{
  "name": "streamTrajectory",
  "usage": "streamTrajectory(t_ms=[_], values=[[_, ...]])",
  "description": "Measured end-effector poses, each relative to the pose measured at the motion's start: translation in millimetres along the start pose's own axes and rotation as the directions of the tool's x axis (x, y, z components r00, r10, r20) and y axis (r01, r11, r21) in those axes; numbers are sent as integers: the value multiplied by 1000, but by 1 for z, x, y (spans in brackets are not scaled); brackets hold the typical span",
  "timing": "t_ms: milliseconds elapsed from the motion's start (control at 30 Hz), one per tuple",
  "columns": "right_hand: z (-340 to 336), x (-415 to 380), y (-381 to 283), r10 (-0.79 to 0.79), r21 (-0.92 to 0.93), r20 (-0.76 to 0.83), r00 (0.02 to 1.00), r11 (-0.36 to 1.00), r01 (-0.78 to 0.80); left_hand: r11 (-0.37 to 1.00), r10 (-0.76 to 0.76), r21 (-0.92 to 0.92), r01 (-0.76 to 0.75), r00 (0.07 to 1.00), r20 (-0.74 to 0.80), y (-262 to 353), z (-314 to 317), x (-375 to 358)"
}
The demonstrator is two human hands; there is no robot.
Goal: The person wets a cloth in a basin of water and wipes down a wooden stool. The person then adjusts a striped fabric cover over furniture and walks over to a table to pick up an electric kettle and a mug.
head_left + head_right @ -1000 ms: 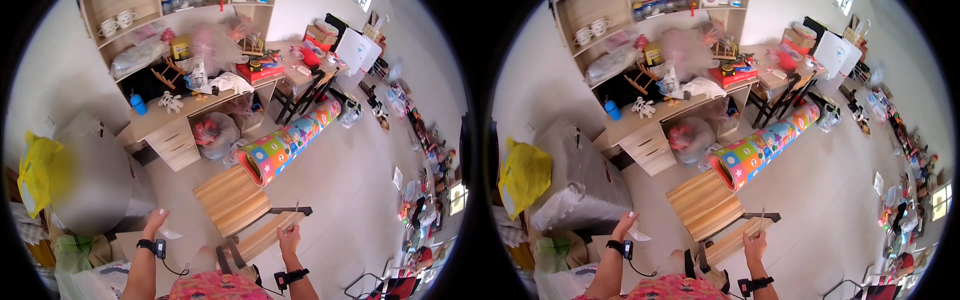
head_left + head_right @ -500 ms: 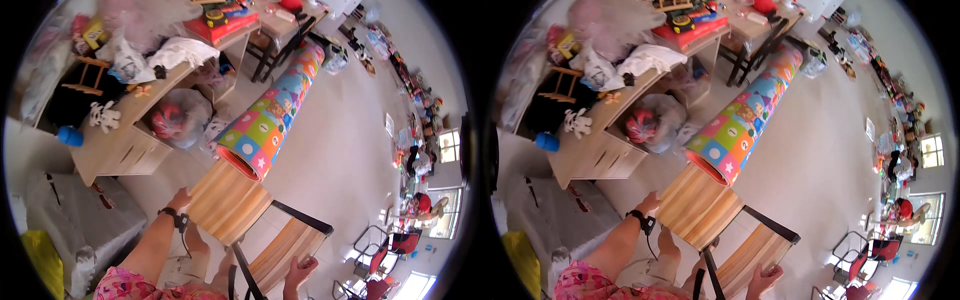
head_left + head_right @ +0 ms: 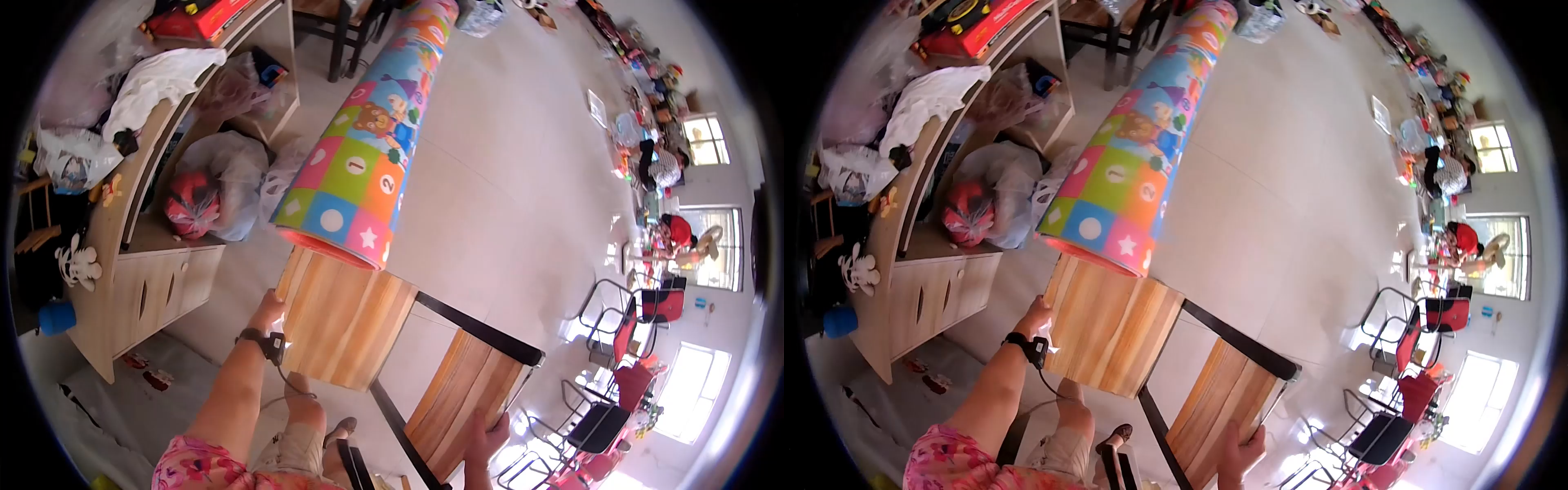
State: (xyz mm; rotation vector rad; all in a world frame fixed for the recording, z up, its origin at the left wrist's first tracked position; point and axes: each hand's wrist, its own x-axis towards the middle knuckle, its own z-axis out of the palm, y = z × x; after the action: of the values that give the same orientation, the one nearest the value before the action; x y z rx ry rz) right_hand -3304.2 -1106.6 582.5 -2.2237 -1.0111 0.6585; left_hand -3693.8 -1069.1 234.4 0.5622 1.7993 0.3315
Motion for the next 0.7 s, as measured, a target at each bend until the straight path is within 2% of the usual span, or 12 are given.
streamTrajectory(t_ms=[33, 100, 167, 200, 233, 333, 433, 500, 567, 633, 700], values=[[-1, 2, 6, 7, 9, -13, 1000, 1000, -7, 1000, 16, -22, -17, 999, -36, 1, 0, -3], [-5, 8, 16, -63, -256, -75, 995, 966, 41, 998, 50, -32, -52, 997, -67, -6, -1, -1], [-9, 10, 15, -22, -208, -75, 997, 978, 6, 1000, 26, -16, -26, 1000, 6, -24, 0, 10], [-11, 11, 16, 5, -162, -59, 998, 987, -14, 996, 48, 73, -46, 999, -26, -19, -1, 5], [-13, 9, 24, 11, -135, -82, 997, 991, -23, 1000, 19, 22, -21, 997, 71, -15, -6, 0], [-19, -6, 47, -4, -133, -69, 998, 991, -5, 994, 44, 95, -44, 999, 11, -35, -12, -4], [-34, -28, 52, 9, -109, -65, 998, 994, -16, 983, 78, 163, -88, 995, 66, -35, -26, -24], [-47, -42, 62, 15, -257, -36, 999, 966, -24, 998, -35, 59, 30, 995, 94, 2, -31, -77], [-58, -58, 63, 50, -174, -50, 997, 983, -58, 987, -34, 156, 28, 999, 36, -52, -36, -56], [-69, -69, 71, 74, -94, -63, 995, 992, -80, 997, 10, 79, -14, 998, 55, -30, -41, -106], [-77, -82, 86, 1, -91, -85, 996, 996, -9, 984, 9, 180, -15, 999, 34, -19, -47, -136]])
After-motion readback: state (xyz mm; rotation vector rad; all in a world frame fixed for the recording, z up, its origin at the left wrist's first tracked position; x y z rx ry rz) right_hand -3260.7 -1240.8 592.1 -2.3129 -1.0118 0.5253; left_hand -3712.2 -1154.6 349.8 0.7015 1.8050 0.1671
